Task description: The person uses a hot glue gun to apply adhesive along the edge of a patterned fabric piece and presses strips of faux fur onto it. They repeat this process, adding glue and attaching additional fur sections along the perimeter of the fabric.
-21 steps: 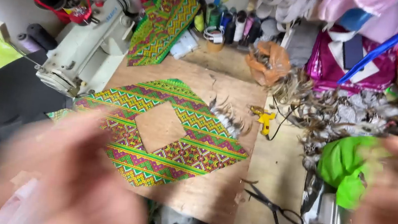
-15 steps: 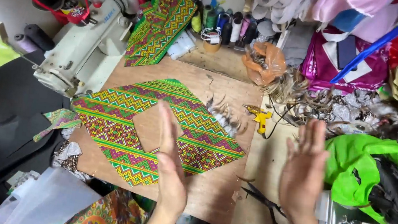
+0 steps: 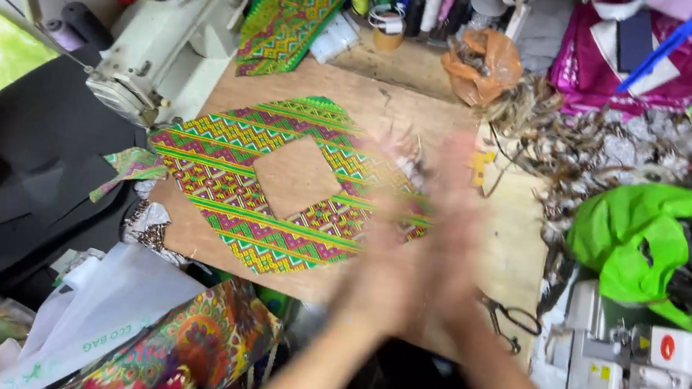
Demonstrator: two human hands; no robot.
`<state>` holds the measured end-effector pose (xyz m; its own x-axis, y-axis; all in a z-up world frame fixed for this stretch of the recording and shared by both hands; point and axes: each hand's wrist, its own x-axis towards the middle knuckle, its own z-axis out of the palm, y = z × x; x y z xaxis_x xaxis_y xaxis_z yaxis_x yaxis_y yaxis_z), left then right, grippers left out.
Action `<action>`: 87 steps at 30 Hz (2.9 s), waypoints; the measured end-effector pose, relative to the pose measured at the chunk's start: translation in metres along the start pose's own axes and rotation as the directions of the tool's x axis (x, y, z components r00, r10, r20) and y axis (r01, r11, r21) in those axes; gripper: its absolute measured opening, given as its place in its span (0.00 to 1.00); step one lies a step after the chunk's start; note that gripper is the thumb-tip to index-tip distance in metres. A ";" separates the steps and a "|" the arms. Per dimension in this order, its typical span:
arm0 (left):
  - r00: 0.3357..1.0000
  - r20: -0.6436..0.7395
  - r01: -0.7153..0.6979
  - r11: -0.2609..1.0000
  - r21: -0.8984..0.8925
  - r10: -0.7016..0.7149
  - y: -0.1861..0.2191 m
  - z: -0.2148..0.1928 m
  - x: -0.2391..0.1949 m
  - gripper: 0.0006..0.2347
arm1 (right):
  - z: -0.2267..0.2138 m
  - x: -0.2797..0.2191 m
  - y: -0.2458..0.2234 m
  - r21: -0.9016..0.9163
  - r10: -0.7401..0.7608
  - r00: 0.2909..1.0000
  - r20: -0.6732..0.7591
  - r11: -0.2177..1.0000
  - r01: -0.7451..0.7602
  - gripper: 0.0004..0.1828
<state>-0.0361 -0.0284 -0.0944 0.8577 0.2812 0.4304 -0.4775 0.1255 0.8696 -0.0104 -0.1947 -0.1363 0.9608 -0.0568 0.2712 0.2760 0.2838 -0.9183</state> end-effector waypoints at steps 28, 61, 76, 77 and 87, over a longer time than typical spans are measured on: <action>0.964 0.174 0.123 0.915 0.383 -0.203 -0.205 0.091 0.029 0.27 | -0.125 0.083 0.124 -0.365 0.216 0.966 0.140 0.919 -0.153 0.37; 0.664 0.525 0.060 0.737 0.673 -0.533 -0.383 -0.001 -0.148 0.18 | -0.330 0.209 0.356 -0.240 0.785 0.337 -0.519 0.244 -0.940 0.04; 0.738 0.553 -0.127 0.726 0.676 -0.387 -0.409 0.034 -0.120 0.28 | -0.293 0.116 0.209 -0.539 0.609 0.789 0.077 0.692 -0.481 0.13; 0.704 0.559 -0.143 0.683 0.716 -0.439 -0.414 0.039 -0.122 0.25 | -0.283 0.115 0.210 -0.576 0.631 0.774 0.058 0.654 -0.491 0.14; 0.658 0.492 -0.168 0.526 0.834 -0.570 -0.425 0.057 -0.134 0.20 | -0.236 0.130 0.234 -0.974 0.668 0.739 -0.091 0.096 -0.206 0.20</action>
<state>0.0630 -0.1740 -0.5077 0.9302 -0.3550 -0.0934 -0.2366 -0.7743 0.5869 0.1853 -0.3616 -0.3839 0.8966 0.0605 -0.4388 -0.1476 -0.8933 -0.4246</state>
